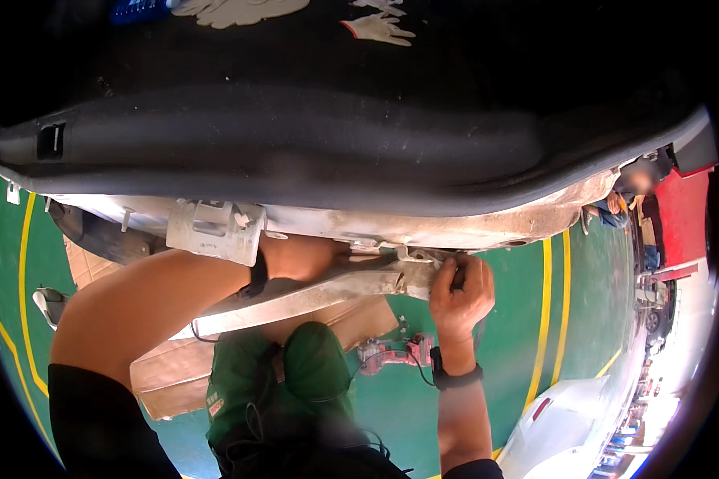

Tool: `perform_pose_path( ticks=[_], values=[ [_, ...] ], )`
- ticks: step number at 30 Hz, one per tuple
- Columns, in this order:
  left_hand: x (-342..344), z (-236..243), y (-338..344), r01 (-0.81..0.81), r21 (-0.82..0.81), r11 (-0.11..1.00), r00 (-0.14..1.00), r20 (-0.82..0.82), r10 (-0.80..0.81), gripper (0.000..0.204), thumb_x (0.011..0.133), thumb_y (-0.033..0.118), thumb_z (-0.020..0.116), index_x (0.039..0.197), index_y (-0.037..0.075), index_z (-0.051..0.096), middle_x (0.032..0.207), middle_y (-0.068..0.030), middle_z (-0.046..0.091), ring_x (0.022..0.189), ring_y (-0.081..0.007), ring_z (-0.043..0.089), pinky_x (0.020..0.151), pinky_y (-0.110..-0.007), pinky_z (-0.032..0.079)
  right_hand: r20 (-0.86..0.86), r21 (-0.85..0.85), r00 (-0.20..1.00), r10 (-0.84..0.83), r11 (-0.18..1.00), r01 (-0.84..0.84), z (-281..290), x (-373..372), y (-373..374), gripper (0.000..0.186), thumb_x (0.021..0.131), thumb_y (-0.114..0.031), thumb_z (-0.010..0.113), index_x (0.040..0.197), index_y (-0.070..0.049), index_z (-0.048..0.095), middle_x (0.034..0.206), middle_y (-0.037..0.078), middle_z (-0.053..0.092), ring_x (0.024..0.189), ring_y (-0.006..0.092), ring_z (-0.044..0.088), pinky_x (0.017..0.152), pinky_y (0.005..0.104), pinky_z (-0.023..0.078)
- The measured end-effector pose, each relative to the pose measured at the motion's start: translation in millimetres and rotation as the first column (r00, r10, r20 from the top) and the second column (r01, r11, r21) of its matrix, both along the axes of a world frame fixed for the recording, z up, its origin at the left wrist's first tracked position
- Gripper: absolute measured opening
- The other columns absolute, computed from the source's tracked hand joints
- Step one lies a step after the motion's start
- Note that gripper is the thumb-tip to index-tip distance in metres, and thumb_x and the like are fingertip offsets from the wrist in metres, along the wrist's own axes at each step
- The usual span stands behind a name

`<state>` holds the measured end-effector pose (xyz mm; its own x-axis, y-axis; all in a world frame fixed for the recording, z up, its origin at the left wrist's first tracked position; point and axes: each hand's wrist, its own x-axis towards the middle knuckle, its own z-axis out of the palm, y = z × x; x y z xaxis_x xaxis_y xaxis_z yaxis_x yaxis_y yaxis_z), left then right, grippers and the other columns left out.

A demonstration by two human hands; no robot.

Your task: The person manipulates the internal structure and a white metal bracket behind a damaged car bumper while kneeling behind the open trunk. They move the metal bar and attempt to secure or align parts by hand.

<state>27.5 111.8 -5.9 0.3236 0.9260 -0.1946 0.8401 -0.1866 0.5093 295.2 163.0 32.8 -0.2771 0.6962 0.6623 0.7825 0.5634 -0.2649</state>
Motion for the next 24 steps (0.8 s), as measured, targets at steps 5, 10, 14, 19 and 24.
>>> perform_pose_path(
  ticks=[5,10,14,19,24],
  values=[
    [-22,37,-35,-0.150,0.042,0.988,0.984,0.102,0.145,0.030,0.104,0.028,0.054,0.111,0.002,0.067,0.096,-0.0252,0.069,0.090,-0.0418,0.067,0.081,-0.048,0.052,-0.003,-0.009,1.000,-0.009,1.000,0.009,1,0,-1,0.007,0.082,-0.007,0.067,0.077,-0.008,0.063,0.063,0.005,0.051,0.057,0.0277,0.052,0.052,0.0419,0.041],
    [-3,85,-36,-0.129,0.019,0.991,0.992,-0.006,0.129,0.028,0.104,0.026,0.053,0.105,0.000,0.064,0.092,-0.0266,0.068,0.086,-0.0448,0.068,0.077,-0.053,0.053,0.040,0.019,0.999,-0.015,1.000,0.014,0,2,2,0.006,0.082,-0.008,0.067,0.077,-0.009,0.064,0.063,0.005,0.051,0.057,0.0274,0.052,0.052,0.0418,0.041],
    [7,83,-37,-0.127,-0.022,0.992,0.992,0.010,0.127,0.025,0.102,0.023,0.053,0.107,0.001,0.063,0.092,-0.0256,0.069,0.085,-0.0450,0.068,0.074,-0.054,0.055,0.001,-0.015,1.000,-0.015,1.000,0.015,2,0,0,0.006,0.083,-0.008,0.067,0.077,-0.009,0.064,0.063,0.005,0.051,0.057,0.0276,0.052,0.052,0.0421,0.041],
    [10,93,-36,-0.105,-0.032,0.994,0.994,-0.013,0.105,0.022,0.100,0.020,0.053,0.109,0.003,0.064,0.090,-0.0236,0.070,0.082,-0.0430,0.070,0.071,-0.053,0.057,-0.001,-0.003,1.000,-0.023,1.000,0.023,2,-1,0,0.006,0.082,-0.008,0.067,0.077,-0.009,0.064,0.063,0.005,0.051,0.057,0.0276,0.052,0.052,0.0423,0.041],
    [21,91,-32,-0.084,-0.012,0.996,0.994,-0.071,0.083,0.021,0.099,0.018,0.053,0.109,0.004,0.066,0.087,-0.0211,0.072,0.081,-0.0399,0.072,0.068,-0.051,0.057,0.002,-0.003,1.000,-0.015,1.000,0.015,2,-1,0,0.006,0.082,-0.007,0.067,0.077,-0.009,0.064,0.063,0.005,0.051,0.057,0.0277,0.052,0.052,0.0420,0.041]
  ],
)
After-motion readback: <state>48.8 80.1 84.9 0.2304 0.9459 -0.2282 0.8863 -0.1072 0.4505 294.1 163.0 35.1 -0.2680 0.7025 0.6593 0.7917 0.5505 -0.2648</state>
